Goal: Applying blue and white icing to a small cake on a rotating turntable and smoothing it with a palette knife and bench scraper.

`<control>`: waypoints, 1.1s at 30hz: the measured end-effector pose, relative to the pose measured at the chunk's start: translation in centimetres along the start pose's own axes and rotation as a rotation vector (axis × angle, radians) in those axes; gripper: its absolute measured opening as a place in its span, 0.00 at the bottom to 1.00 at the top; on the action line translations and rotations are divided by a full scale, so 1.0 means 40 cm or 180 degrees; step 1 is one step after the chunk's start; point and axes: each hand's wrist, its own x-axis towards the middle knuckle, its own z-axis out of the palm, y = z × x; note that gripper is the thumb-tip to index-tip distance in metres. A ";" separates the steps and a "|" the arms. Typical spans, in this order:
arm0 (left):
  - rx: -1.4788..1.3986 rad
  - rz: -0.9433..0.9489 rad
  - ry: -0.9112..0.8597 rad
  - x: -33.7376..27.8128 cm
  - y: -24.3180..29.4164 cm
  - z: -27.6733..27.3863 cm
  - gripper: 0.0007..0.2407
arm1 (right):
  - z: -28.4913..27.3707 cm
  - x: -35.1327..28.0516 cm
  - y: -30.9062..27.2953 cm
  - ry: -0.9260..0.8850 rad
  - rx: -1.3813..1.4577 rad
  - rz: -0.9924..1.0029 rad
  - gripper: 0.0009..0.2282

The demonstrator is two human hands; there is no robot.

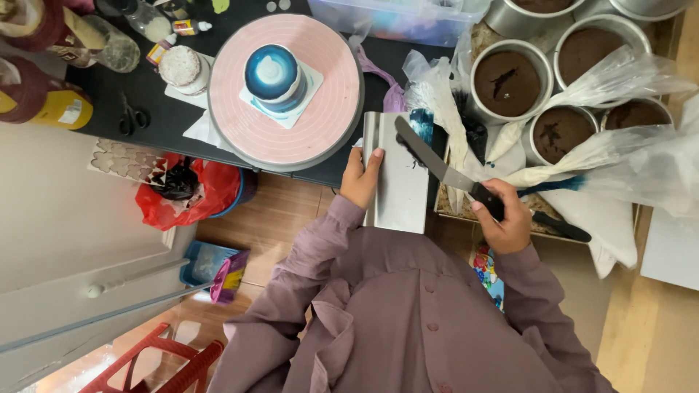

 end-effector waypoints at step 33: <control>-0.1066 0.0256 0.0696 0.034 0.031 -0.004 0.12 | -0.103 -0.069 -0.097 -0.0652 -0.1124 -0.0341 0.12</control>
